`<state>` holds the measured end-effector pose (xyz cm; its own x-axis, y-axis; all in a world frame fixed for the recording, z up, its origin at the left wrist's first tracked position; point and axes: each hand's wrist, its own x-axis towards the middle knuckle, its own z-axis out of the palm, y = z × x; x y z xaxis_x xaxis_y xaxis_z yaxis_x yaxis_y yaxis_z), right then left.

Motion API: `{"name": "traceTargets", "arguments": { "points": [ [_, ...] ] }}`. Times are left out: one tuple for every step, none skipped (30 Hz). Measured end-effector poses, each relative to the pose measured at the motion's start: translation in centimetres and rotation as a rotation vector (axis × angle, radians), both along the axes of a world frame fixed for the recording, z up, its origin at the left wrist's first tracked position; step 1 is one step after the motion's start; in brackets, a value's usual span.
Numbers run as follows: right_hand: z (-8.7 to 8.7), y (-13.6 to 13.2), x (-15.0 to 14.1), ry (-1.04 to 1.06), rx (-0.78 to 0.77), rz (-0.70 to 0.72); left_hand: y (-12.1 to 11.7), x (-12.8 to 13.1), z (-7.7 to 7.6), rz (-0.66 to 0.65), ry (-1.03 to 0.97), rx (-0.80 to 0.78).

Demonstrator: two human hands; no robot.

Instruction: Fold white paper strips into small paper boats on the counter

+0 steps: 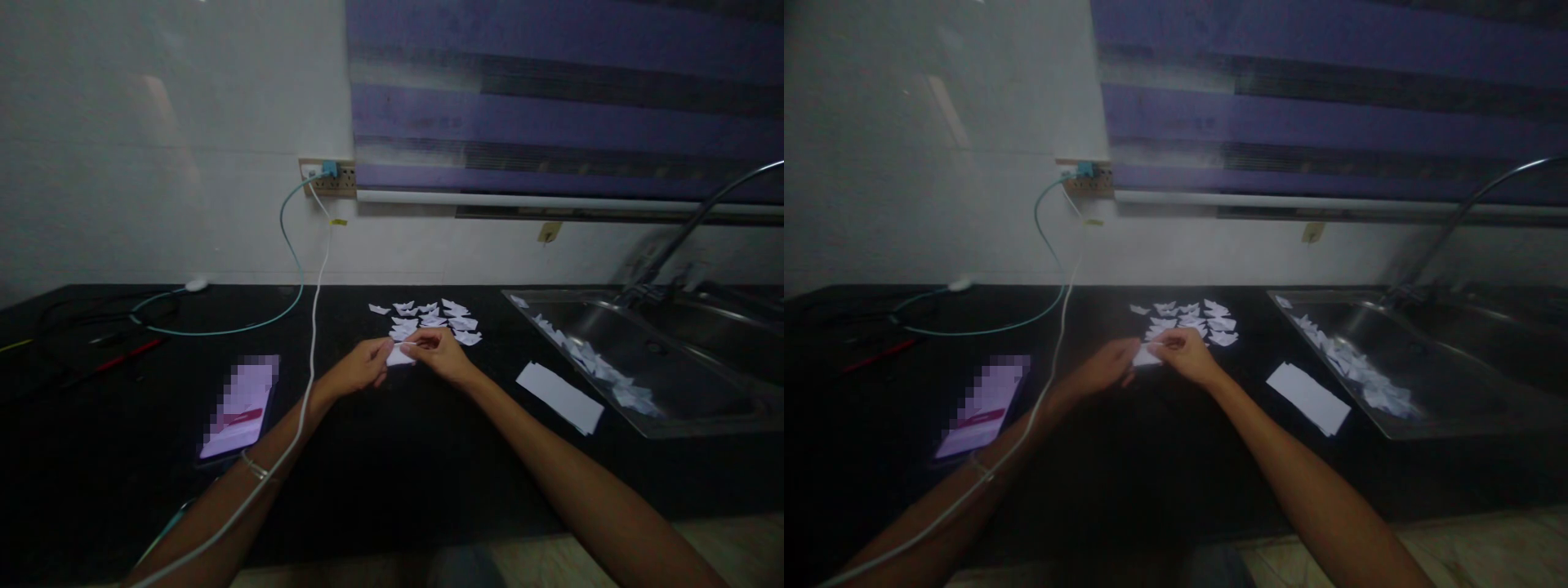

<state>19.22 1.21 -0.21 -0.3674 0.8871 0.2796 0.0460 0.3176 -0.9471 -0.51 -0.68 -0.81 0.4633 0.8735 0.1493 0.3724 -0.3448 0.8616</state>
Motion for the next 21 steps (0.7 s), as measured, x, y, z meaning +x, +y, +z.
{"name": "traceTargets", "arguments": {
  "points": [
    [0.0,0.0,0.0,-0.004,0.007,-0.007,0.0,0.0,0.0,-0.002,0.003,-0.007],
    [0.0,0.0,0.0,-0.009,0.011,-0.018,0.1,0.0,0.0,-0.005,0.002,-0.011],
    [0.0,0.0,0.0,-0.016,0.013,-0.029,0.1,0.0,0.0,-0.009,-0.002,-0.013],
    [0.0,0.0,0.0,-0.024,0.015,-0.036,0.2,-0.1,0.0,-0.017,-0.010,-0.016],
    [0.0,0.0,0.1,-0.036,0.016,-0.039,0.3,-0.2,0.0,-0.034,-0.023,-0.022],
    [0.0,0.1,0.1,-0.051,0.020,-0.034,0.3,-0.3,0.1,-0.061,-0.040,-0.032],
    [0.0,0.1,0.2,-0.072,0.027,-0.021,0.4,-0.4,0.1,-0.092,-0.062,-0.047],
    [0.0,0.2,0.2,-0.096,0.039,0.001,0.5,-0.5,0.2,-0.123,-0.084,-0.067],
    [0.0,0.2,0.3,-0.123,0.057,0.024,0.5,-0.6,0.4,-0.143,-0.107,-0.086],
    [0.0,0.2,0.3,-0.151,0.084,0.038,0.5,-0.6,0.5,-0.152,-0.128,-0.100],
    [0.1,0.1,0.4,-0.178,0.122,0.037,0.5,-0.7,0.7,-0.145,-0.149,-0.103],
    [0.2,0.0,0.4,-0.206,0.173,0.022,0.6,-0.7,0.8,-0.127,-0.167,-0.093],
    [0.2,-0.1,0.5,-0.233,0.237,-0.001,0.6,-0.7,1.0,-0.104,-0.181,-0.076],
    [0.3,-0.2,0.5,-0.259,0.311,-0.023,0.6,-0.7,1.1,-0.078,-0.191,-0.055],
    [0.4,-0.4,0.6,-0.287,0.388,-0.034,0.7,-0.7,1.1,-0.054,-0.197,-0.034],
    [0.5,-0.5,0.7,-0.315,0.462,-0.030,0.7,-0.7,1.1,-0.035,-0.197,-0.018],
    [0.6,-0.6,0.7,-0.340,0.528,-0.014,0.8,-0.6,1.1,-0.019,-0.195,-0.004],
    [0.7,-0.6,0.8,-0.364,0.583,0.005,0.8,-0.6,1.0,-0.014,-0.188,0.008],
    [0.8,-0.6,0.8,-0.383,0.623,0.020,0.9,-0.5,0.8,-0.013,-0.181,0.019],
    [0.8,-0.6,0.8,-0.398,0.652,0.030,0.9,-0.5,0.7,-0.015,-0.170,0.033],
    [0.8,-0.6,0.9,-0.410,0.669,0.036,0.9,-0.4,0.5,-0.020,-0.155,0.048]
  ]
}}
